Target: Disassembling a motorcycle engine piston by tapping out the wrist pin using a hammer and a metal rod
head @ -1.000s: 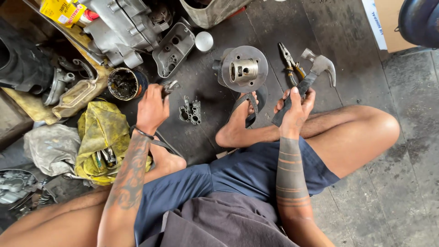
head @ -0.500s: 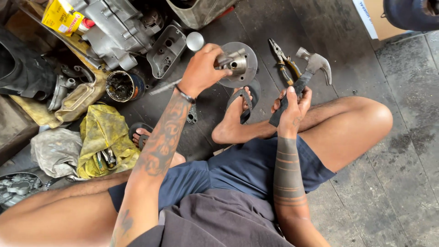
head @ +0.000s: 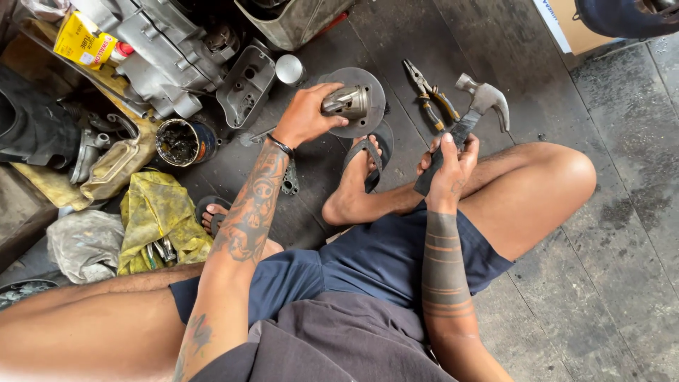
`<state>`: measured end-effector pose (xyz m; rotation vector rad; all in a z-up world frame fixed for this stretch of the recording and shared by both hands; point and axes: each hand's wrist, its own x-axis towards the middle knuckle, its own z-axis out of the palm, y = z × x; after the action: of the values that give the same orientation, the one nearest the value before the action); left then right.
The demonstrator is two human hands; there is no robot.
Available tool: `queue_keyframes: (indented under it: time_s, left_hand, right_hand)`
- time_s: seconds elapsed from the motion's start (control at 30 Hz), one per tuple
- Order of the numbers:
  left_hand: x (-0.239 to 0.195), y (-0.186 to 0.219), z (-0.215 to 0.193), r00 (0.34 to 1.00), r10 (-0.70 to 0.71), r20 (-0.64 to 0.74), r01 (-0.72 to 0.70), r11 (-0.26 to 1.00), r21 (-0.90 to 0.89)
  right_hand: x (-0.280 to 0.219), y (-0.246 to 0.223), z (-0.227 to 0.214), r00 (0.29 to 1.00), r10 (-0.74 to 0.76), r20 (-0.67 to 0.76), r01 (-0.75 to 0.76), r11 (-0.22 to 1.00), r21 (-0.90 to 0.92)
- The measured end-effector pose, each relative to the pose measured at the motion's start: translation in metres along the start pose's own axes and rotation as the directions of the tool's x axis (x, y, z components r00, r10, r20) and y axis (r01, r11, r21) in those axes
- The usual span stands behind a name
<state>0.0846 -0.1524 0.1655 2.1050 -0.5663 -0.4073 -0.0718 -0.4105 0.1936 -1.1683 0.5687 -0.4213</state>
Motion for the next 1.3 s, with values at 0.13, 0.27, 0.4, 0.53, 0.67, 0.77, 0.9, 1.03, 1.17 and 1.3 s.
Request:
queue_keyframes:
  time_s: [0.13,0.27,0.4,0.53,0.67,0.77,0.9,1.03,1.17,1.3]
  left_hand:
    - [0.003,0.004,-0.004,0.999,-0.017,0.039,0.013,0.997,0.082]
    - [0.005,0.008,-0.005,0.998,-0.008,0.056,0.002,0.994,0.108]
    - [0.005,0.01,-0.007,0.998,-0.007,0.056,0.004,0.999,0.047]
    - [0.001,0.011,-0.008,0.998,-0.021,0.058,0.018,0.998,0.052]
    - [0.002,-0.002,-0.005,0.998,0.043,0.035,-0.039,0.993,-0.11]
    - [0.003,-0.008,-0.002,0.999,0.043,0.02,-0.038,0.983,-0.18]
    - [0.0,0.005,0.0,0.996,0.092,0.006,-0.09,0.983,-0.159]
    - [0.004,0.0,0.0,0.997,0.06,0.046,-0.057,0.997,-0.053]
    - [0.007,0.002,-0.008,0.993,0.051,0.102,-0.054,0.998,0.023]
    - [0.008,0.009,-0.016,0.989,0.065,0.134,-0.066,0.998,0.001]
  right_hand:
    - [0.003,0.004,0.001,1.0,-0.004,0.023,0.004,1.0,-0.015]
    - [0.003,0.006,0.003,1.0,-0.002,0.012,0.002,1.0,-0.014]
    - [0.003,0.005,0.003,1.0,-0.018,0.016,0.019,0.999,-0.029]
    - [0.0,0.001,0.004,0.999,-0.017,0.028,0.018,0.998,-0.061]
    - [0.001,-0.001,0.002,0.999,-0.008,0.033,0.01,0.998,-0.059]
    - [0.003,0.0,-0.001,0.999,-0.015,0.041,0.018,0.998,-0.061]
    - [0.007,0.009,-0.007,0.999,-0.015,0.045,0.017,0.999,-0.038]
    - [0.004,0.003,-0.004,0.996,-0.009,0.089,0.015,0.998,-0.063]
    - [0.005,0.006,-0.004,0.998,-0.015,0.061,0.017,0.999,-0.042]
    - [0.004,0.006,-0.004,0.996,-0.026,0.081,0.03,0.998,-0.052]
